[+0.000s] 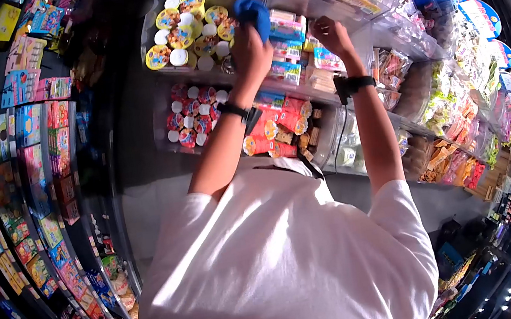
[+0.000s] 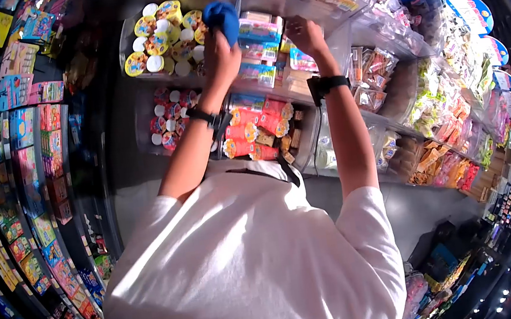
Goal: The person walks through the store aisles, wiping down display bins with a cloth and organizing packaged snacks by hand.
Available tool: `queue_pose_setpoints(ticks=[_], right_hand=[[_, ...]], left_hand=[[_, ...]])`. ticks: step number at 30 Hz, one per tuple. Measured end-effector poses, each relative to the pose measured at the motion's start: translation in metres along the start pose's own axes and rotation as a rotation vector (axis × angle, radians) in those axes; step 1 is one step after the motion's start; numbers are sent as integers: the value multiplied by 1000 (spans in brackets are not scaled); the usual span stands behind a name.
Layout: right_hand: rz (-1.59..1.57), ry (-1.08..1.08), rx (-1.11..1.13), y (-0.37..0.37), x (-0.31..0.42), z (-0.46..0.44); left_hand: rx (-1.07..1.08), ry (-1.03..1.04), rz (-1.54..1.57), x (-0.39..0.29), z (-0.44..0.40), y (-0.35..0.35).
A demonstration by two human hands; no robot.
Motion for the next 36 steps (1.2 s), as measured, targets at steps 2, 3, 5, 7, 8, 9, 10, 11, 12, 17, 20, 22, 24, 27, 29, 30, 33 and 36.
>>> queue_pose_setpoints(ticks=[2,3,5,7,8,9,10,11,12,17,20,22,24,27,29,30,33,36], right_hand=[[137,-17,-14,-18,17,-1],[127,-72,15,-20,16,-3],[110,-64,75,-13,8,-6],[181,-91,136,-4,20,-17],[195,-120,142,2,16,-24],[252,-80,139,11,12,-34],[307,-30,135,21,3,-40],[414,-56,115,30,-5,-46],[443,94,156,36,1,-46],[427,128,235,52,-40,-47],[449,204,404,41,-16,-53],[430,225,344,43,-13,-45],[415,158,335,45,-9,-44],[457,-3,230,51,33,-26],[495,-69,317,59,50,-17],[442,-102,318,65,39,-14],[392,-316,298,67,10,-17],[236,-353,376,55,21,-6]], left_hand=[[73,4,28,4,21,-16],[112,33,-3,6,30,-25],[227,66,-26,12,31,-33],[272,73,40,6,7,-42],[414,51,27,3,-8,-51],[401,85,36,6,-19,-44],[398,121,45,8,-30,-34],[353,162,-25,8,-36,-24],[307,204,-76,9,-40,-11],[331,84,-25,2,-41,-9],[358,3,0,3,-38,-11],[301,79,-1,3,-40,-8],[330,62,-10,6,-38,-5],[358,32,-1,1,-39,-11],[400,-5,5,2,-40,-10],[406,-16,10,4,-40,-9],[516,-5,37,22,-46,-3],[435,116,78,27,-48,0]])
Point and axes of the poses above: each hand's wrist, its own z-axis away from the middle knuckle, its own y-axis out of the palm, x = y × z, the point moved 1 cm from there along -z, towards the middle knuckle, and after that the axes turned 12 degrees about -z, right-handed, at the moved point
